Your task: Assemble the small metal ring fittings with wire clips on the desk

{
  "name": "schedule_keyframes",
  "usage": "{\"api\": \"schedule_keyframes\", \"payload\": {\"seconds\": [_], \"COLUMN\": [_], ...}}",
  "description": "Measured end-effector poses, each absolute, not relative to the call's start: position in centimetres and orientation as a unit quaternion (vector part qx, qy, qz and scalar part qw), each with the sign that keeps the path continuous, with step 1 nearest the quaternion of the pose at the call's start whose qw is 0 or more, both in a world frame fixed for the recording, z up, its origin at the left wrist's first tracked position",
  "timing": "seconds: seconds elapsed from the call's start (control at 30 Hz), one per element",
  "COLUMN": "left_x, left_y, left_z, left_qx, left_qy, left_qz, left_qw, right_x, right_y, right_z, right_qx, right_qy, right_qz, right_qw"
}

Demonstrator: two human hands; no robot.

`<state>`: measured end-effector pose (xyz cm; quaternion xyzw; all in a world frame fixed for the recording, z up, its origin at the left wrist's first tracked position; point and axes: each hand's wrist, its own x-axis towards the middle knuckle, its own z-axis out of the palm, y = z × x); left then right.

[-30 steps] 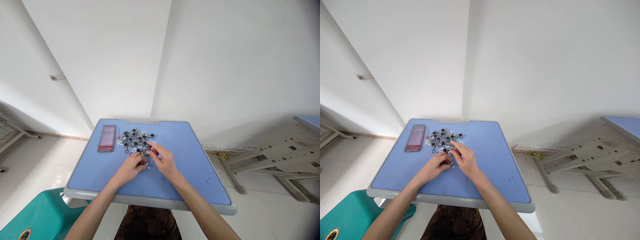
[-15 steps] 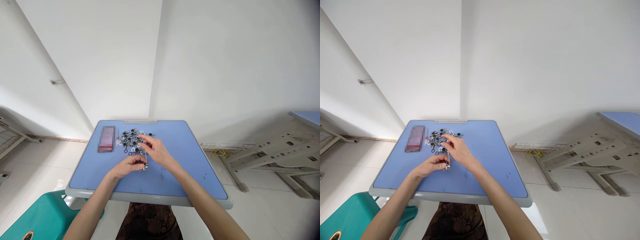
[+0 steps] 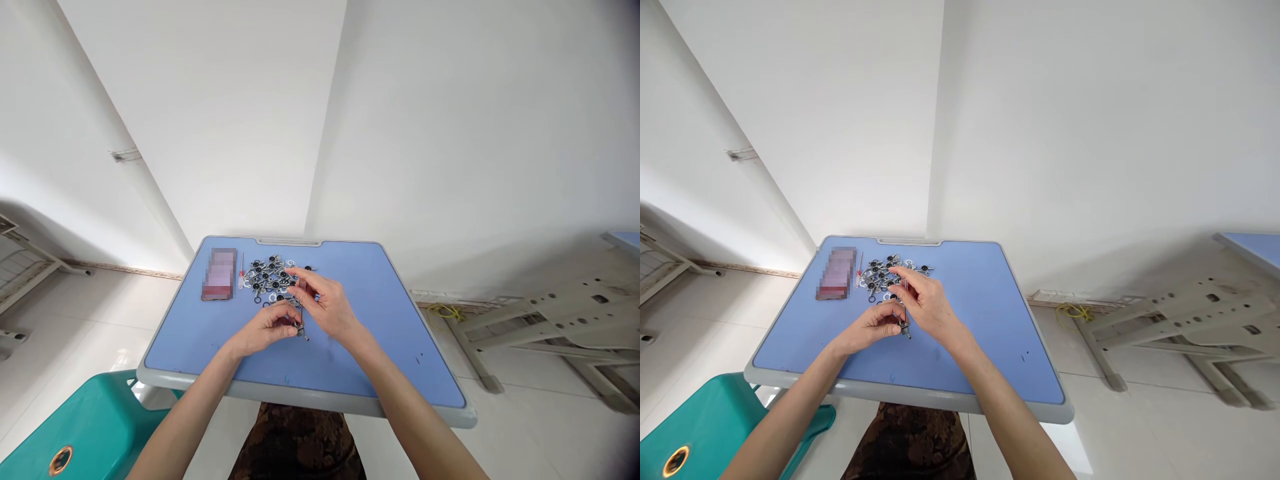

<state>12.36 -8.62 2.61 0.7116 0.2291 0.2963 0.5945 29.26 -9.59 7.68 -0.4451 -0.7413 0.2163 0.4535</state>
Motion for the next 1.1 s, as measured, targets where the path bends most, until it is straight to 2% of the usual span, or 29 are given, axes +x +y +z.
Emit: {"api": "schedule_keyframes", "payload": {"seconds": [0.2, 0.47, 0.53, 0.77, 1.1], "left_x": [12.4, 13.3, 13.4, 13.3, 13.5], "left_y": [-8.5, -8.7, -8.7, -8.7, -8.8], "left_z": [2.5, 1.1, 0.9, 0.7, 0.8], "left_qx": [0.758, 0.871, 0.878, 0.879, 0.875], "left_qy": [0.247, 0.316, 0.325, 0.320, 0.323], "left_qz": [0.298, 0.225, 0.217, 0.217, 0.225], "left_qw": [0.526, 0.303, 0.276, 0.281, 0.283], "right_x": [29.3, 30.3, 30.4, 31.0, 30.6], "right_y": [-9.7, -9.9, -10.2, -10.8, -11.3], "right_z": [7.1, 3.1, 3.0, 4.1, 3.5], "right_qx": [-0.459, -0.467, -0.453, -0.420, -0.392], "right_qy": [-0.729, -0.740, -0.755, -0.801, -0.806], "right_qz": [0.186, 0.175, 0.174, 0.213, 0.162], "right_qw": [0.473, 0.452, 0.441, 0.371, 0.412]}}
